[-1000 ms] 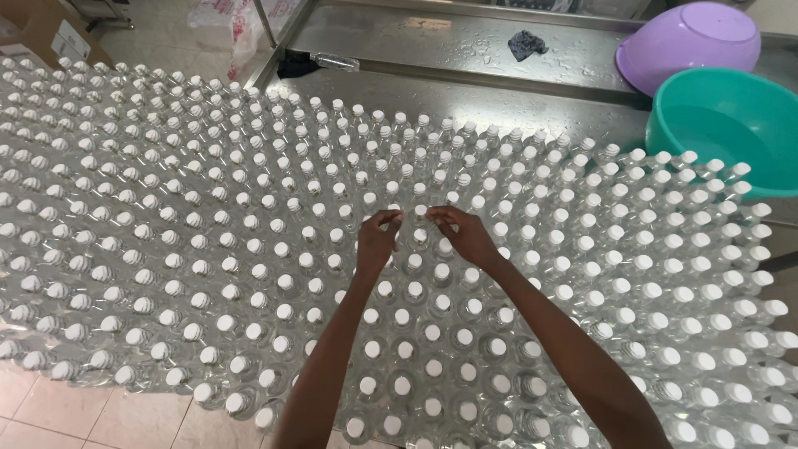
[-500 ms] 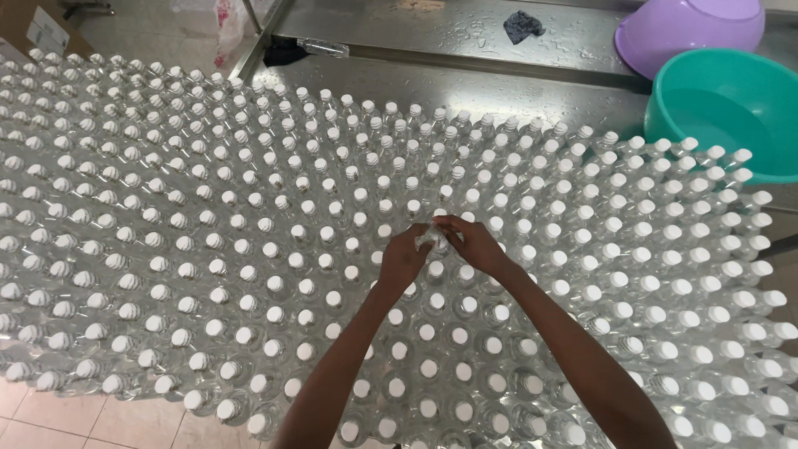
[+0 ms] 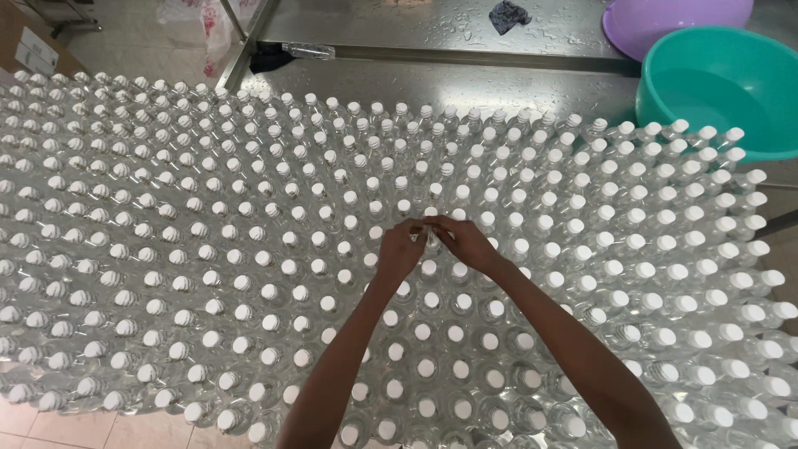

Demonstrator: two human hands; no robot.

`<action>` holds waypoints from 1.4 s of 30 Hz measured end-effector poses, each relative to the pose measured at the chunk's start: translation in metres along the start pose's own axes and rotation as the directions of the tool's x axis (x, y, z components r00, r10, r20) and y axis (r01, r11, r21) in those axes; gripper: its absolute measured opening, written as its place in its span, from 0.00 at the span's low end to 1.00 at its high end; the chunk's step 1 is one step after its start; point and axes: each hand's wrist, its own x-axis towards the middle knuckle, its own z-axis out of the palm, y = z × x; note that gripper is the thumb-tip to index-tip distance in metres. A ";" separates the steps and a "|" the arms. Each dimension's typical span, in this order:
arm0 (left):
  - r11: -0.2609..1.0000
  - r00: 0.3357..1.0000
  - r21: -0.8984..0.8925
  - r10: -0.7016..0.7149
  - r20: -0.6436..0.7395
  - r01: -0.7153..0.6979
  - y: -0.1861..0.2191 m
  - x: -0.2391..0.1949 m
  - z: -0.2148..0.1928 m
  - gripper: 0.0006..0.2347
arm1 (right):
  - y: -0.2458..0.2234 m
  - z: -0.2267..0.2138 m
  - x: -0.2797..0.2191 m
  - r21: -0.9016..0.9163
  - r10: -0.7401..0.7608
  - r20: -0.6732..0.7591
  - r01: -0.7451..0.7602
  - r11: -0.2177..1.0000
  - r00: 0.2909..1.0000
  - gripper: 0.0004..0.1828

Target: The person repeatedly picks up white bottle caps and screws them onto the tops of clear plastic bottles arranged in rows on a stainless steel table. The person works methodically across the rows, securing each cap by hand.

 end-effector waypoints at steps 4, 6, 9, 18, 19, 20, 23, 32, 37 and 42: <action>1.000 1.000 0.024 0.004 -0.008 -0.004 -0.014 0.018 0.005 0.11 | -0.011 0.000 0.000 0.000 0.002 0.008 -0.002 1.000 1.000 0.19; 0.998 1.000 0.060 0.009 -0.024 -0.008 -0.029 0.034 0.012 0.08 | -0.004 0.002 0.001 0.002 0.003 0.014 -0.003 1.000 1.000 0.18; 0.992 0.998 0.121 0.034 -0.047 -0.028 -0.030 0.045 0.015 0.04 | -0.006 -0.001 0.001 0.003 0.007 0.014 -0.007 1.000 1.000 0.18; 0.944 0.998 0.326 0.056 0.015 -0.058 -0.041 0.057 0.025 0.09 | -0.002 -0.010 0.004 0.053 0.013 0.051 -0.016 0.998 0.999 0.15; 0.946 0.998 0.323 0.009 0.061 -0.028 -0.054 0.062 0.030 0.12 | 0.005 -0.008 0.004 0.062 0.037 0.066 -0.041 0.997 0.997 0.15; 0.945 0.998 0.325 0.014 0.059 -0.032 -0.048 0.056 0.025 0.12 | 0.004 -0.011 0.001 0.062 0.033 0.061 -0.037 0.997 0.998 0.15; 0.981 0.984 0.188 0.006 0.179 -0.041 -0.035 0.045 0.012 0.16 | 0.006 -0.020 0.001 0.070 0.037 0.109 -0.045 0.997 0.993 0.14; 0.935 0.990 0.326 0.115 0.088 -0.137 -0.043 0.026 0.034 0.19 | 0.006 -0.012 0.004 -0.235 0.079 0.293 -0.008 0.972 0.953 0.26; 0.929 0.998 0.366 0.043 0.046 -0.056 -0.022 0.017 0.032 0.17 | 0.005 -0.006 0.011 -0.408 0.083 0.285 0.042 0.912 0.955 0.25; 0.985 1.000 0.169 -0.013 -0.009 0.015 0.015 -0.009 -0.012 0.19 | 0.027 0.014 0.013 -0.561 0.047 0.258 0.110 0.821 0.965 0.24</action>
